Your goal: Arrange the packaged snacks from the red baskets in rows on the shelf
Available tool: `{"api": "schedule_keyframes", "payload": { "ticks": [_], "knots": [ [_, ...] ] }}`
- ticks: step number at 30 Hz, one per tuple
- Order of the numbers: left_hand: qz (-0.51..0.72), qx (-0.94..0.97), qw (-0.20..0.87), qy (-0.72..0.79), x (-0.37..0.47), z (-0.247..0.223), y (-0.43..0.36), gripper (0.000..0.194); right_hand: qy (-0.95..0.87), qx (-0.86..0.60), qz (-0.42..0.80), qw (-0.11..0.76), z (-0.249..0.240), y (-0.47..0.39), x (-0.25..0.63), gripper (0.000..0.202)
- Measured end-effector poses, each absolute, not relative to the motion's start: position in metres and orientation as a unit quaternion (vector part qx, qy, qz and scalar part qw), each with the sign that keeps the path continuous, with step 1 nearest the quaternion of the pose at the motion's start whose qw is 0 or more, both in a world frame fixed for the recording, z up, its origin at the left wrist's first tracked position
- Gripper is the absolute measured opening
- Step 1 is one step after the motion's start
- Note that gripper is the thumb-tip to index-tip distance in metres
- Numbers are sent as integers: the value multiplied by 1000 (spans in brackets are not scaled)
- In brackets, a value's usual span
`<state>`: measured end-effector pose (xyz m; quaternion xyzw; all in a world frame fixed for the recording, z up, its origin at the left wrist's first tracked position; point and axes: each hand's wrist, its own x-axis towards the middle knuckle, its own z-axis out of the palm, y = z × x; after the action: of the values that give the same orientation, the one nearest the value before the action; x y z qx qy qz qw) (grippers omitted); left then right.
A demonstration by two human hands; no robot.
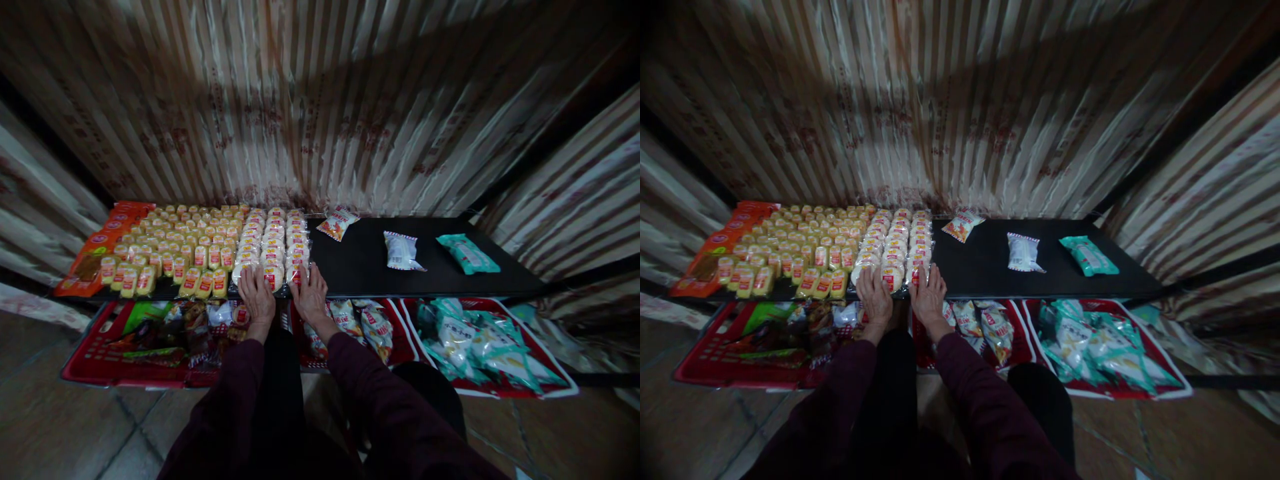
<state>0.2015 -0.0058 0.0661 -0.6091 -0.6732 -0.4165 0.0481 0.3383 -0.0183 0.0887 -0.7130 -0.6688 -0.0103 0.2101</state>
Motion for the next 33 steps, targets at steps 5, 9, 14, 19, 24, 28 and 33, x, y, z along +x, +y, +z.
{"api": "schedule_keyframes", "payload": {
  "ticks": [5,9,14,19,24,28,33],
  "knots": [
    [-404,-608,47,-682,206,64,-9,45,-671,-712,-19,206,88,-18,338,53],
    [-400,-609,37,-684,208,63,-10,47,-667,-717,-16,200,90,-18,336,53],
    [-399,-606,40,-687,208,63,-7,46,-662,-724,0,194,96,-17,335,52],
    [-397,-608,43,-687,208,63,-6,47,-661,-727,8,187,95,-15,336,53],
    [-371,-611,59,-697,207,63,-5,46,-666,-722,25,187,98,-11,339,54],
    [-367,-608,62,-701,208,66,-5,45,-665,-723,36,184,100,-10,340,54],
    [-373,-613,76,-692,209,66,-6,46,-660,-727,35,186,100,-11,342,56]
  ]
}}
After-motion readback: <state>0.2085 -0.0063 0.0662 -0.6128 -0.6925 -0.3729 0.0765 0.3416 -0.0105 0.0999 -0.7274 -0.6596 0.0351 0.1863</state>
